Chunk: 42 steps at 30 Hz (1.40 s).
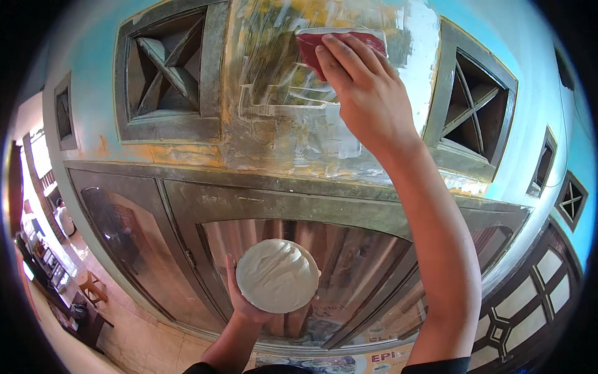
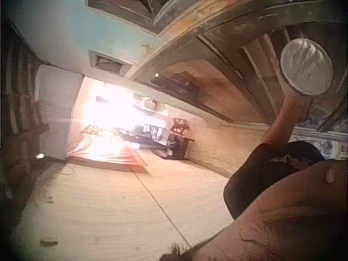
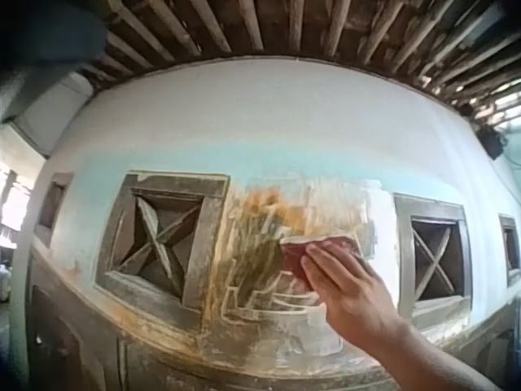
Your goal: Applying putty to a wall surface using a scraper and a bowl of plaster.
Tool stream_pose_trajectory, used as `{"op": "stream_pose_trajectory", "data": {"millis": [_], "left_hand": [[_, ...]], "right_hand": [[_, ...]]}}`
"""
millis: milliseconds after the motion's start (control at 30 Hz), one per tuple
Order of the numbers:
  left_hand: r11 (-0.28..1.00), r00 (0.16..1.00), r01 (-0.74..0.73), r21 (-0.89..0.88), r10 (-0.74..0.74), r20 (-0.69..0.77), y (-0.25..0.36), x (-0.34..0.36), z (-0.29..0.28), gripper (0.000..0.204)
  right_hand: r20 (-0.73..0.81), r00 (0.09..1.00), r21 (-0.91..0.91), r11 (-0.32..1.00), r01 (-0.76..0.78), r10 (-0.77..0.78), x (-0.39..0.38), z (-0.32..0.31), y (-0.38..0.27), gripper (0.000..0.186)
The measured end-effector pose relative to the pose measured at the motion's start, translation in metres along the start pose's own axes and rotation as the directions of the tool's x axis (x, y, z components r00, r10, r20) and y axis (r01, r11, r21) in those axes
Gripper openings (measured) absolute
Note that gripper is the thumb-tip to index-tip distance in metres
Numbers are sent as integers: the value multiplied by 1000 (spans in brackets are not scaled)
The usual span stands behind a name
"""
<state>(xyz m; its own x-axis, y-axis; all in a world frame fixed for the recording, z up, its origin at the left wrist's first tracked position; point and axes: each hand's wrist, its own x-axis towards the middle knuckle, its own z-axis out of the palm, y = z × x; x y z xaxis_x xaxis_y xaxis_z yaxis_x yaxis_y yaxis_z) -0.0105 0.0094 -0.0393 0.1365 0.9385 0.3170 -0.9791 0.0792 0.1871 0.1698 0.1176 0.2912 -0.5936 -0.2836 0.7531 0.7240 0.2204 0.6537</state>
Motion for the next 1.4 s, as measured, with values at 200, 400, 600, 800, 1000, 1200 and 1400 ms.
{"op": "stream_pose_trajectory", "data": {"millis": [200, 400, 600, 800, 1000, 1200, 1400], "left_hand": [[990, 994, -67, 124, 78, -82, 7, -2, 4, 90], [996, 995, -82, 35, 84, -46, 14, -6, 0, 87], [997, 997, -60, 39, 62, -50, 9, -3, -1, 88], [999, 999, -25, 36, 26, -30, 6, 0, -5, 93], [997, 998, 14, -77, -9, 67, 12, -2, -11, 92], [989, 990, -52, 142, 70, -120, 8, -2, 5, 92], [996, 996, -19, 88, 27, -83, 7, -2, 5, 91]], "right_hand": [[143, 988, -10, 998, -64, 65, -25, 19, -23, 54], [222, 973, -19, 998, -64, 67, -48, 15, -48, 54], [234, 971, -14, 999, -47, 49, -54, 13, -50, 56], [239, 971, -9, 1000, -23, 25, -66, 6, -55, 55], [220, 975, 3, 1000, 11, -12, -70, -8, -62, 51], [8, 998, -8, 998, -64, 64, -22, -8, -18, 47], [103, 991, -78, 994, -80, 88, -27, 21, -14, 52]]}}
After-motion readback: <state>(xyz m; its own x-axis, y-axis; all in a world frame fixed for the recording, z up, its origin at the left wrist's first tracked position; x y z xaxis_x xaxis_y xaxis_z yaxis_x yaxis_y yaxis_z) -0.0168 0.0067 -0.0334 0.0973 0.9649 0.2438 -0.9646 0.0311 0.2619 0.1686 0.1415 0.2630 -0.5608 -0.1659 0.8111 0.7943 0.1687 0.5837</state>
